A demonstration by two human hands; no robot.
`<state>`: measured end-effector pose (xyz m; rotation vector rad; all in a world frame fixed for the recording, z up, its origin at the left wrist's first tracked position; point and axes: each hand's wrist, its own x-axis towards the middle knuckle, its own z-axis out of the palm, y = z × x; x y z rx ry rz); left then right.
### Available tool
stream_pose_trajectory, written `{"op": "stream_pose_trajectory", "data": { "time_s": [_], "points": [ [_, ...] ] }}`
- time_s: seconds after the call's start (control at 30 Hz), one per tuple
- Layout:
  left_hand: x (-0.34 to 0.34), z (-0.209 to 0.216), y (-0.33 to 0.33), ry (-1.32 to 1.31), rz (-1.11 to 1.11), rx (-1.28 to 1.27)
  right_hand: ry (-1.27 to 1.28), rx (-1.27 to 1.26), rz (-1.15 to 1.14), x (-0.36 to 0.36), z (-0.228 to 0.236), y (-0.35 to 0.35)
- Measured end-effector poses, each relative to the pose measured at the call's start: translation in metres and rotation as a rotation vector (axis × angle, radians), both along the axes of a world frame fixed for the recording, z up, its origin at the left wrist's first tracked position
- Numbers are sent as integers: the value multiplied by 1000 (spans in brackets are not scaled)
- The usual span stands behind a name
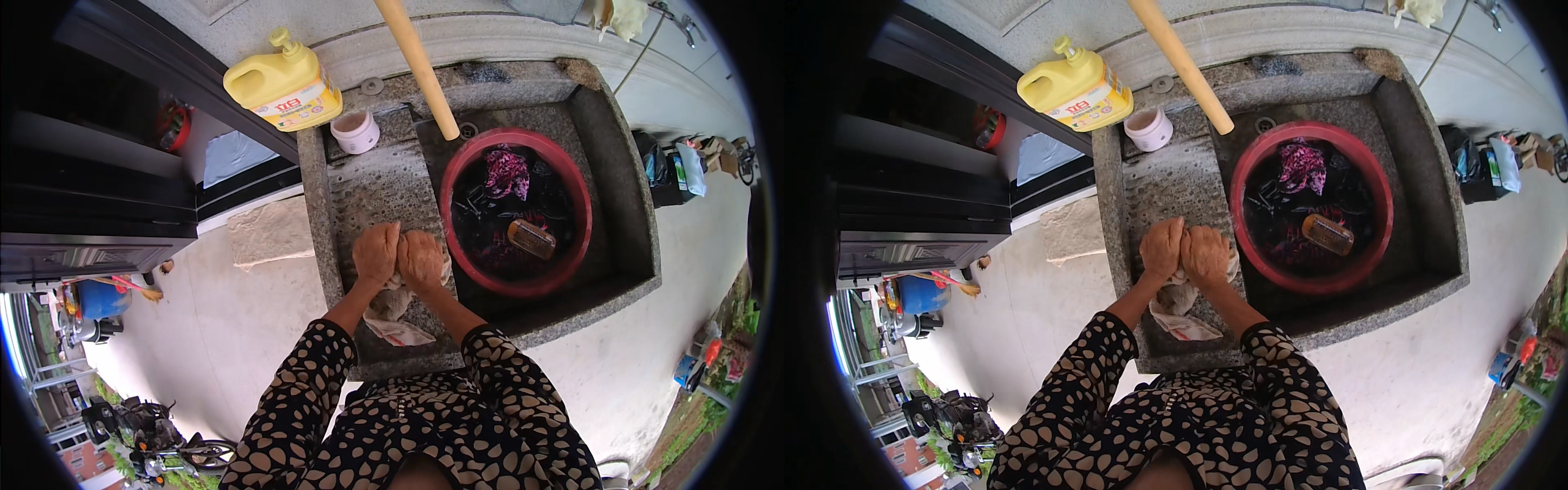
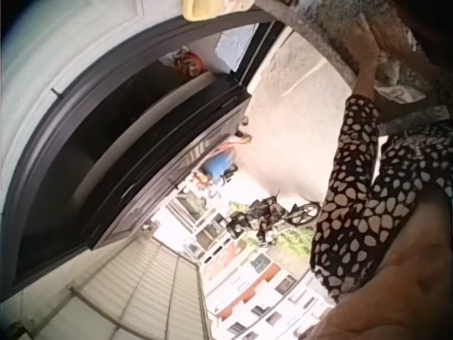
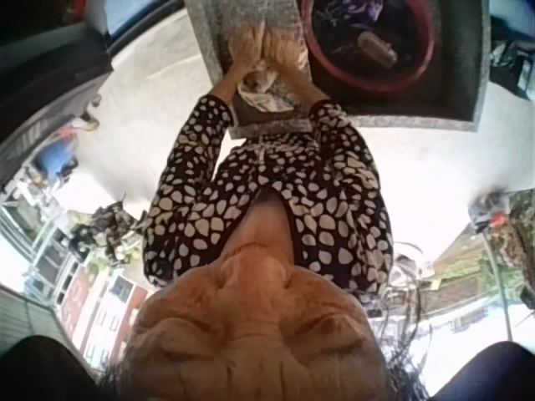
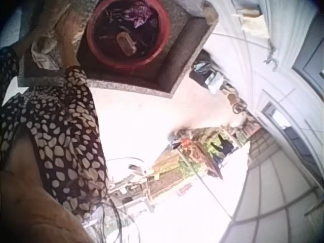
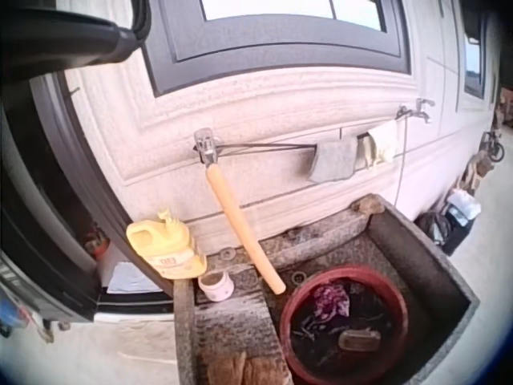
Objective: The person scrubs a light-colored towel on a stone washboard using a bar of soap, then rinses it under a tap and wrings it out. They then retrieve a patterned cloth from a red basin, scrub it on the washboard, and rinse it in the basin.
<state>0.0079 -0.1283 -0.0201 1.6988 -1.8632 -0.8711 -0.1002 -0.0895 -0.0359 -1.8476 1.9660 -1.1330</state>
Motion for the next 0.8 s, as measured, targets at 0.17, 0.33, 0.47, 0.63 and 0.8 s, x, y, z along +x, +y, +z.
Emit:
{"op": "stream_pose_trajectory", "data": {
  "time_s": [0.17,0.33,0.47,0.63,0.8],
  "points": [
    [10,11,77,-21,-107,-428,-51,11,187,0,27,59],
    [11,-12,32,-329,67,-374,97,45,115,9,15,9],
    [6,14,19,-87,-113,-244,106,102,135,-4,-13,-17],
    [37,36,46,-81,-198,106,-869,441,83,-57,-7,-14],
    [47,85,36,689,153,503,-949,550,244,-58,33,49]
  ]
}}
